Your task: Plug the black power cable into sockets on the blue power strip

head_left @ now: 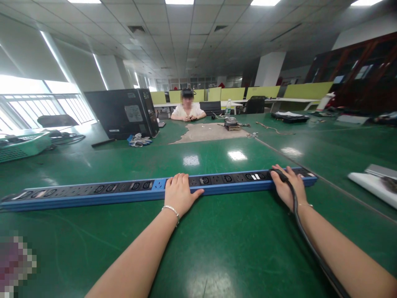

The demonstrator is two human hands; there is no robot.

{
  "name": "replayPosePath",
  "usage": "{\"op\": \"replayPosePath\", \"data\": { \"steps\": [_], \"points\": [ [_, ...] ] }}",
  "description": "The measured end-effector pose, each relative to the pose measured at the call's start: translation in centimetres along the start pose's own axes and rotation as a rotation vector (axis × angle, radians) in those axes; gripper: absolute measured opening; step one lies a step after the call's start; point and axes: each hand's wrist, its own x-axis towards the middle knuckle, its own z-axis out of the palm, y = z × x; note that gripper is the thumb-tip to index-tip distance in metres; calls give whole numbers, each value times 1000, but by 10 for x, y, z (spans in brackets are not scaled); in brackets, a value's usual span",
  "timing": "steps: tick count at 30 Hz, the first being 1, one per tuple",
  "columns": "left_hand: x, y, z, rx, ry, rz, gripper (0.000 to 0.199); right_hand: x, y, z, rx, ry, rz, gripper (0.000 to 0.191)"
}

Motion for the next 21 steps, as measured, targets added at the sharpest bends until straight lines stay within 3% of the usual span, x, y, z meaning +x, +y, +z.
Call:
{"op": "replayPosePath", "data": {
  "steps": [8,17,19,21],
  "points": [
    [-1,0,0,12,23,17,64,0,-2,0,-50,-1,33,43],
    [0,-1,0,29,19,21,62,2,-12,0,117,66,70,35],
    [-1,-1,-1,29,14,22,62,5,-12,-4,226,143,122,37],
    [-1,-1,-1,26,11,24,62,8,-6,-10,350,301,216,45]
  ]
}}
